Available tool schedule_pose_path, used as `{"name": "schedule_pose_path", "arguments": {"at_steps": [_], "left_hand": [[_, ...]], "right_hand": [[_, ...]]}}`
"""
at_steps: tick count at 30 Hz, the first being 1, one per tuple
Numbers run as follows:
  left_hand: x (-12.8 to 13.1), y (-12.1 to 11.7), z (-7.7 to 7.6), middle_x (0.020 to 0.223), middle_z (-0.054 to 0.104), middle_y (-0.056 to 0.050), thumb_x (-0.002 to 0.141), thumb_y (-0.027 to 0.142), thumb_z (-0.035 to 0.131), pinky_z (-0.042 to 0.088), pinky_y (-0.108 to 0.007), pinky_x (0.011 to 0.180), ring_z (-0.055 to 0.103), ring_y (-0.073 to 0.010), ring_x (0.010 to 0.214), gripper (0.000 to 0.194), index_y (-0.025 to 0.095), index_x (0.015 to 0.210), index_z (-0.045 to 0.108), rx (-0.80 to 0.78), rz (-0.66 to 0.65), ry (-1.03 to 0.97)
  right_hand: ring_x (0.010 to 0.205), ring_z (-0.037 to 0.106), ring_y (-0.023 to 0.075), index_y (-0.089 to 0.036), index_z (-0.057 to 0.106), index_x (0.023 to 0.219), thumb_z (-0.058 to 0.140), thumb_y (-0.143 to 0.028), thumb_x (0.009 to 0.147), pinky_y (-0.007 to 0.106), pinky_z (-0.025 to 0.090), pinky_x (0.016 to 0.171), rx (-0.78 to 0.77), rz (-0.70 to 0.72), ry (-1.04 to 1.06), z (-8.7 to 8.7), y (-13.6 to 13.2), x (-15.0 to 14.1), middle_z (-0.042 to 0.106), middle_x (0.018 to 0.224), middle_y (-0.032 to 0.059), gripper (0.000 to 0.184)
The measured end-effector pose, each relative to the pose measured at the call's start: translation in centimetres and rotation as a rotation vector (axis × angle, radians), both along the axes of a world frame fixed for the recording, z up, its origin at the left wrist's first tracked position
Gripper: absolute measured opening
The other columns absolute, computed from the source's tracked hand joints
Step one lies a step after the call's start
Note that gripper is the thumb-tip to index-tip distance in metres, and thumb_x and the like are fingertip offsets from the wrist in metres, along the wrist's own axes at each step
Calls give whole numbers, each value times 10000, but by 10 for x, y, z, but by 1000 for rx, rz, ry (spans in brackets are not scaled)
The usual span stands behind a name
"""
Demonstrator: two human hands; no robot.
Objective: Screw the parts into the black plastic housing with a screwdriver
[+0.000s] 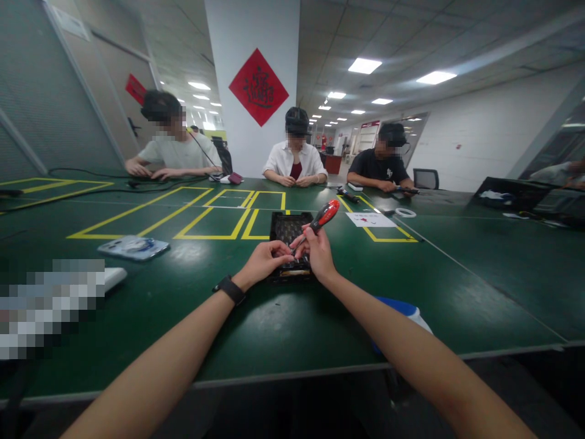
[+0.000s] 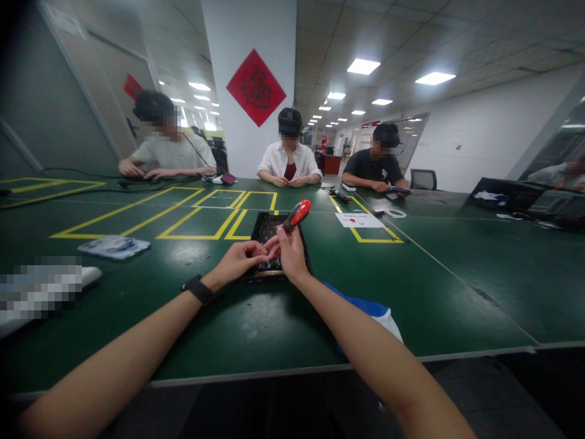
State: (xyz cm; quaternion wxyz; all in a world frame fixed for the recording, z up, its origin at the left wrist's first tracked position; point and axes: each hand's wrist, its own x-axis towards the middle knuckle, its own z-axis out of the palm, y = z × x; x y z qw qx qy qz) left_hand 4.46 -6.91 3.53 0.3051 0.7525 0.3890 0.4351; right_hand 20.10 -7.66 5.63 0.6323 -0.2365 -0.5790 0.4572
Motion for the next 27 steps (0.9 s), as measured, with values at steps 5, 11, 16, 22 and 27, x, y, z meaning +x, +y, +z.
{"name": "schedule_pose_path", "arguments": {"at_steps": [5, 11, 16, 22, 27], "left_hand": [[0, 1, 1, 805, 691, -59, 753, 380, 605, 476, -280, 713, 619, -159, 720, 277, 128, 849, 670, 21, -83, -14], [1, 1, -1, 738, 663, -41, 727, 399, 633, 457, -251, 627, 575, -131, 638, 331, 123, 908, 649, 46, -38, 15], [-1, 0, -4, 653, 620, -20, 706, 434, 644, 408, -221, 547, 519, -107, 562, 336, 119, 820, 641, 74, 38, 41], [-2, -6, 1, 713, 654, -45, 817, 406, 514, 428, -248, 624, 559, -138, 640, 321, 130, 873, 669, 120, 14, 85], [-1, -10, 3, 693, 618, -16, 753, 442, 592, 400, -220, 574, 505, -109, 590, 328, 134, 855, 635, 134, 39, 93]], "right_hand": [[402, 513, 58, -220, 390, 935, 447, -388, 842, 186, 436, 426, -16, 61, 3, -1, 3, 1, 594, 668, -58, 200], [409, 521, 65, -218, 412, 967, 463, -376, 845, 186, 412, 416, -21, 38, 14, -3, 6, 2, 585, 660, -54, 206], [503, 557, 76, -210, 434, 946, 499, -384, 829, 192, 447, 487, 14, -27, -29, -2, 5, 2, 599, 660, -39, 219], [654, 613, 127, -220, 436, 991, 500, -397, 818, 193, 474, 457, -56, 7, 3, -1, 7, 6, 612, 685, -18, 255], [578, 599, 112, -226, 414, 993, 517, -407, 809, 210, 498, 456, -73, 115, 46, -4, 10, 6, 596, 643, -41, 278]]}}
